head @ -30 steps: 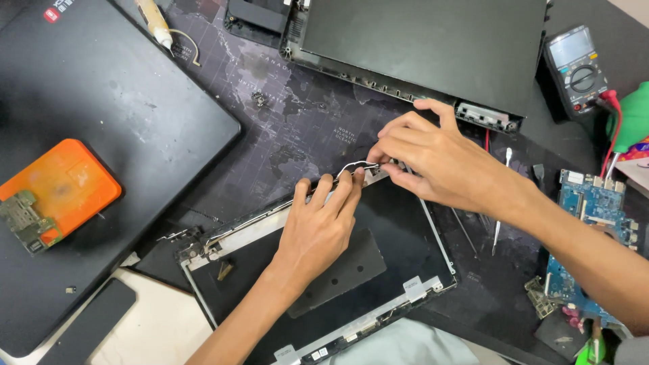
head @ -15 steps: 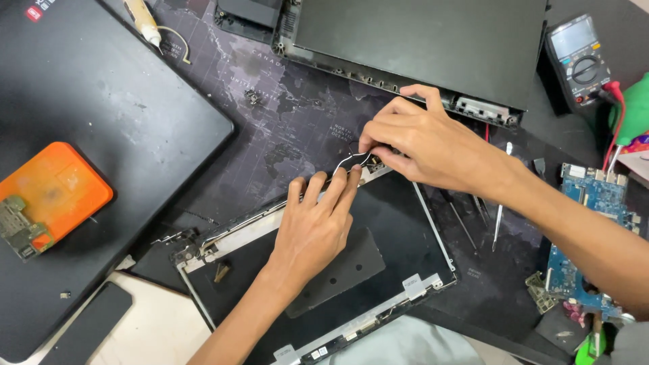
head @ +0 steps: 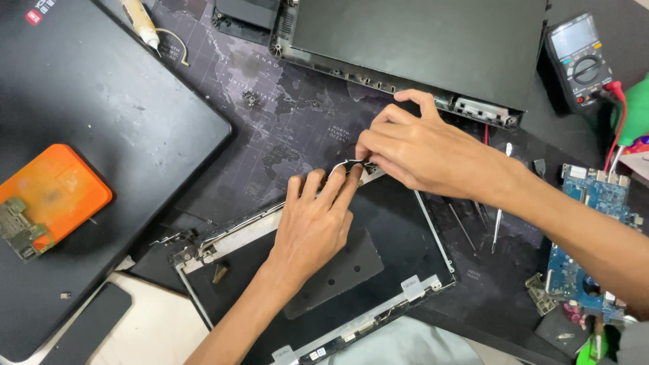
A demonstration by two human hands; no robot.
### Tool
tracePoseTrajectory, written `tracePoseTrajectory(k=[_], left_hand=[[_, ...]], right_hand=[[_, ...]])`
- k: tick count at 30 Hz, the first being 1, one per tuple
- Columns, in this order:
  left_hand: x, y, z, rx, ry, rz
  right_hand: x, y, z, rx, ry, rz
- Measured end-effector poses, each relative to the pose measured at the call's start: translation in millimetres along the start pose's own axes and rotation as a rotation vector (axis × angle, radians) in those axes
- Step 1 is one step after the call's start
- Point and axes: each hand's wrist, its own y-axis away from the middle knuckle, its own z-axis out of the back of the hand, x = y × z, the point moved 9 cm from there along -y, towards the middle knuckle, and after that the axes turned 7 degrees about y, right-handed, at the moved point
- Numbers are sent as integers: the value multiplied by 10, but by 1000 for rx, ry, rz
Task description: The person uses a screwdriver to remove screws from the laptop screen bezel and detaches the metal frame. They then place the screen panel into the bezel, align it, and reattach the frame using the screwdriver to secure the screws.
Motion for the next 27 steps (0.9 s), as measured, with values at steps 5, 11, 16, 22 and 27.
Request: tracePoseTrajectory(k=[5, 11, 16, 22, 27], left_hand=[[-11, -11, 17, 10, 13, 2], [-23, -14, 17, 1, -13, -13], [-50, -27, 39, 0, -22, -32], [-51, -89, 57, 26, -23, -44], [-9, -123, 39, 70, 61, -26]], right_hand=[[75, -38, 24, -43, 129, 50], [130, -40, 7, -55, 275, 71], [128, 114, 140, -164, 265, -7], [190, 633, 60, -472, 225, -210], [257, 683, -101, -485, 72, -296]])
